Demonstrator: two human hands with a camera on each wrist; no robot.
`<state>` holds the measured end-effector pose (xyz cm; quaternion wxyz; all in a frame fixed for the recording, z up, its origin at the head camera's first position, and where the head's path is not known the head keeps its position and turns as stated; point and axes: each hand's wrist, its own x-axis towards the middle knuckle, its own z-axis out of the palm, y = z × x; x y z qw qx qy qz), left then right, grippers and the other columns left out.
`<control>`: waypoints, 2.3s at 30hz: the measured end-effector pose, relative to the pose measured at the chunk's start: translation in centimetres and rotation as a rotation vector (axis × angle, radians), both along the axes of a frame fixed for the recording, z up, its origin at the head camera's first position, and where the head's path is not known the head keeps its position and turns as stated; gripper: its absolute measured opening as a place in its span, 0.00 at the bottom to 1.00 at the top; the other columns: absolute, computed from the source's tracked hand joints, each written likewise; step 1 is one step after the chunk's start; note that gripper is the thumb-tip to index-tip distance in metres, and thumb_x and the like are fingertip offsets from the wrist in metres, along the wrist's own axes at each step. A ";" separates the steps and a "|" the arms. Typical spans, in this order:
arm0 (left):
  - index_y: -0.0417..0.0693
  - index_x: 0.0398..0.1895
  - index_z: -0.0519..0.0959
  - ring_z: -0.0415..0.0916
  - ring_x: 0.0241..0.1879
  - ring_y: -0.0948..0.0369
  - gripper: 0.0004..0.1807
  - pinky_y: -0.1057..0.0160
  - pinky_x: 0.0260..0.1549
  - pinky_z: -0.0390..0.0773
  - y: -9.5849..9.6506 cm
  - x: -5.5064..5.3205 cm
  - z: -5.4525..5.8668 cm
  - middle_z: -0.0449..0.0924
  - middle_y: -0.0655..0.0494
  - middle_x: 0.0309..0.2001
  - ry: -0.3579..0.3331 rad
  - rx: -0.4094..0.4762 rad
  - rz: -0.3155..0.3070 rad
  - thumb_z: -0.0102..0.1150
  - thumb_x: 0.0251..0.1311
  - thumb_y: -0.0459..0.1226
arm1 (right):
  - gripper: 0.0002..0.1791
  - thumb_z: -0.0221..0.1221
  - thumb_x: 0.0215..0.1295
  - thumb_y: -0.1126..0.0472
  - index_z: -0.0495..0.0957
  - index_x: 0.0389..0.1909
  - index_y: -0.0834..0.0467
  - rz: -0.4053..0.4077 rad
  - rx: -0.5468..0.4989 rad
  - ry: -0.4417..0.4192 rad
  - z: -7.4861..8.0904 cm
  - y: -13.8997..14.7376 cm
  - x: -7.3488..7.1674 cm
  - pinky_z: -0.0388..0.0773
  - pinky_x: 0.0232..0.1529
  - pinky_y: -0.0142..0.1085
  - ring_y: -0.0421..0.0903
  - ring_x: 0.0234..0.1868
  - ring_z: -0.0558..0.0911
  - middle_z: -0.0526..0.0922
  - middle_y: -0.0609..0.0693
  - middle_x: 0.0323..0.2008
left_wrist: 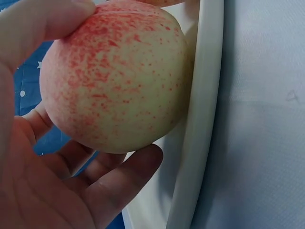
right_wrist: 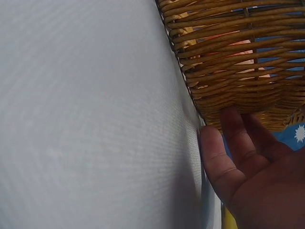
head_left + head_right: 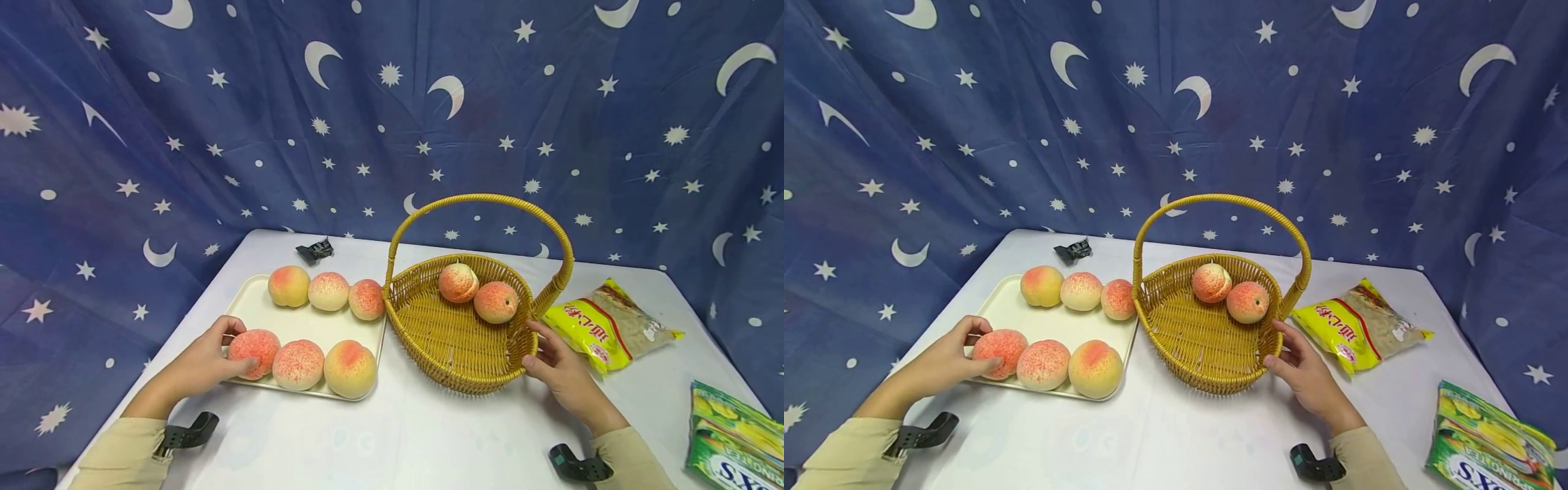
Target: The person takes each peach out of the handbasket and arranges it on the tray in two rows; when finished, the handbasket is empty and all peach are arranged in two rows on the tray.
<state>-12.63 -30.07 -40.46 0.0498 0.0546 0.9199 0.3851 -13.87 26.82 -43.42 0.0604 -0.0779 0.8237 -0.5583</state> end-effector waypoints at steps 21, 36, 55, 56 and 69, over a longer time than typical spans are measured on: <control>0.37 0.57 0.67 0.73 0.51 0.49 0.32 0.62 0.40 0.78 -0.6 -0.1 1.2 0.74 0.41 0.54 -0.076 0.074 -0.130 0.73 0.51 0.35 | 0.39 0.56 0.75 0.62 0.46 0.79 0.60 0.001 0.032 -0.009 0.2 0.0 0.0 0.80 0.50 0.37 0.73 0.64 0.67 0.53 0.76 0.71; 0.35 0.59 0.69 0.75 0.52 0.44 0.31 0.60 0.41 0.79 -0.5 -0.2 1.4 0.72 0.39 0.57 -0.103 0.117 -0.143 0.71 0.55 0.35 | 0.39 0.56 0.75 0.62 0.47 0.79 0.61 0.003 0.023 0.003 0.3 0.0 0.0 0.77 0.48 0.31 0.74 0.64 0.67 0.53 0.77 0.71; 0.33 0.66 0.68 0.68 0.63 0.43 0.35 0.42 0.64 0.66 5.4 -1.2 5.6 0.69 0.41 0.64 0.130 0.179 -0.266 0.71 0.58 0.35 | 0.39 0.56 0.75 0.62 0.47 0.79 0.60 -0.004 0.020 -0.005 0.2 -0.1 0.0 0.80 0.50 0.35 0.73 0.64 0.67 0.53 0.77 0.71; 0.34 0.67 0.68 0.65 0.65 0.43 0.36 0.42 0.64 0.66 5.9 -1.4 5.8 0.70 0.42 0.64 0.135 0.178 -0.278 0.72 0.57 0.36 | 0.39 0.56 0.75 0.62 0.47 0.79 0.61 -0.002 0.016 -0.005 0.2 -0.1 0.0 0.79 0.49 0.34 0.73 0.64 0.67 0.53 0.77 0.71; 0.45 0.68 0.70 0.65 0.67 0.49 0.35 0.45 0.65 0.66 13.0 -3.9 6.8 0.69 0.49 0.66 0.110 0.222 -0.453 0.72 0.56 0.38 | 0.39 0.56 0.75 0.62 0.47 0.79 0.60 -0.006 0.023 -0.005 0.1 0.0 0.1 0.80 0.51 0.37 0.73 0.65 0.67 0.53 0.76 0.71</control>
